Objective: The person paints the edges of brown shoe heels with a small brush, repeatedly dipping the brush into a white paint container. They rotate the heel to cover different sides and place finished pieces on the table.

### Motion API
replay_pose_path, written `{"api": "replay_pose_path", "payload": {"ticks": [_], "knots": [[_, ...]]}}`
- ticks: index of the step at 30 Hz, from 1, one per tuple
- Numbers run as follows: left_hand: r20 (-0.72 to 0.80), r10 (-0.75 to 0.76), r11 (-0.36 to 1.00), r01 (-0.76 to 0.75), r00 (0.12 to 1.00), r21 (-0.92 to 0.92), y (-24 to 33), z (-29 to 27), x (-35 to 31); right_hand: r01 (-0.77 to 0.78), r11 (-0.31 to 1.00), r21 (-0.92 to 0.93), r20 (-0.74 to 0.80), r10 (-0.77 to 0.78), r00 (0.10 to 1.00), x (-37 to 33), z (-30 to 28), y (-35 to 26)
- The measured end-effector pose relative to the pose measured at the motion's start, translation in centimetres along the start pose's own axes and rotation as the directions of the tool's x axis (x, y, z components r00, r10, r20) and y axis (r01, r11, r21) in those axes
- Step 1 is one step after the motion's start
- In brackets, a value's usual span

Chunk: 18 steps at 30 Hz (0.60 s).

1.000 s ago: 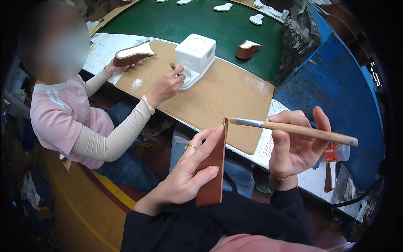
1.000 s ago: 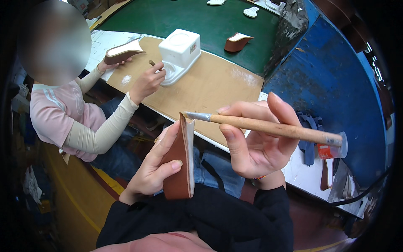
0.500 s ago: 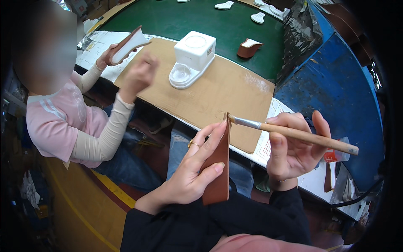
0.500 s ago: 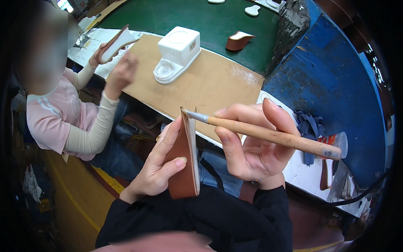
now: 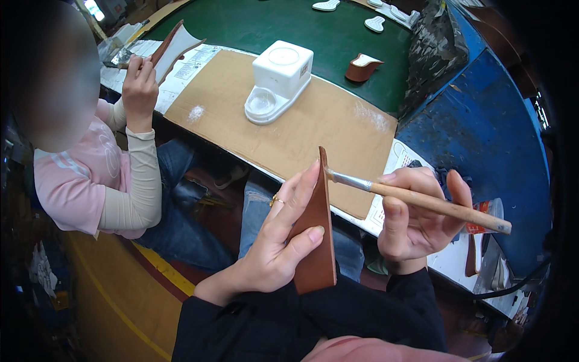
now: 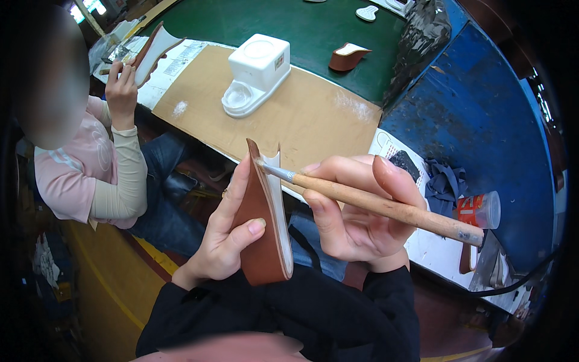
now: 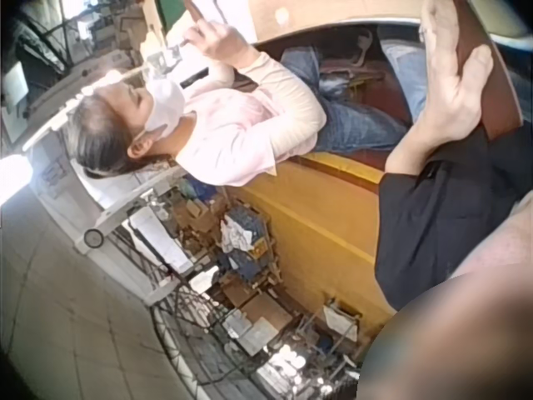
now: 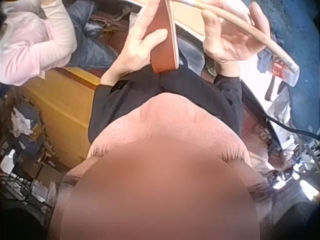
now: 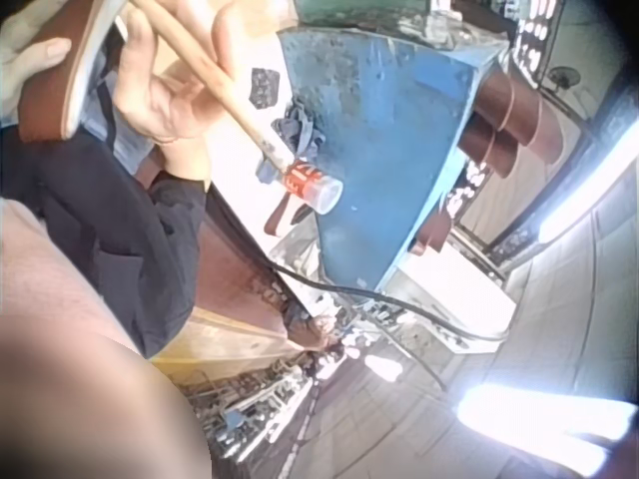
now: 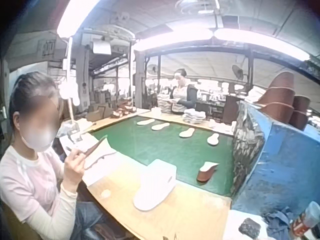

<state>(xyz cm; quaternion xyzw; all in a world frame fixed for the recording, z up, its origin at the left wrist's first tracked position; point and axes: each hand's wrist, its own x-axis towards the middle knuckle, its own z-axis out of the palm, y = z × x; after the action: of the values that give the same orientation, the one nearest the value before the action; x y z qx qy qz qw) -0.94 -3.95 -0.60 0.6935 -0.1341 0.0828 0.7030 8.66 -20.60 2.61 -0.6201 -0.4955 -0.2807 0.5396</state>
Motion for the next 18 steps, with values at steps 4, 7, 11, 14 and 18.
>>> {"api": "replay_pose_path", "payload": {"ticks": [4,7,11,14,18], "knots": [[-0.029,-0.06,0.996,0.057,0.998,-0.072,0.3,0.1,0.0,-0.034,0.999,0.004,0.012,0.034,0.999,0.1,-0.3,-0.3],[-0.028,-0.085,0.993,0.083,0.996,-0.082,0.4,0.1,0.0,-0.038,0.997,0.06,-0.082,0.043,0.996,0.3,-0.1,-0.1],[-0.005,-0.058,0.996,0.057,0.998,-0.069,0.3,0.3,0.1,0.002,0.997,0.073,-0.157,0.009,0.988,1.0,0.3,0.5],[0.001,-0.015,0.999,0.015,1.0,-0.035,0.3,0.3,0.1,0.022,0.996,0.082,-0.157,-0.009,0.988,1.4,0.7,0.8],[-0.029,-0.078,0.995,0.076,0.997,-0.061,0.7,0.4,0.0,0.045,0.997,0.063,-0.089,-0.039,0.995,1.5,0.5,0.5]]}}
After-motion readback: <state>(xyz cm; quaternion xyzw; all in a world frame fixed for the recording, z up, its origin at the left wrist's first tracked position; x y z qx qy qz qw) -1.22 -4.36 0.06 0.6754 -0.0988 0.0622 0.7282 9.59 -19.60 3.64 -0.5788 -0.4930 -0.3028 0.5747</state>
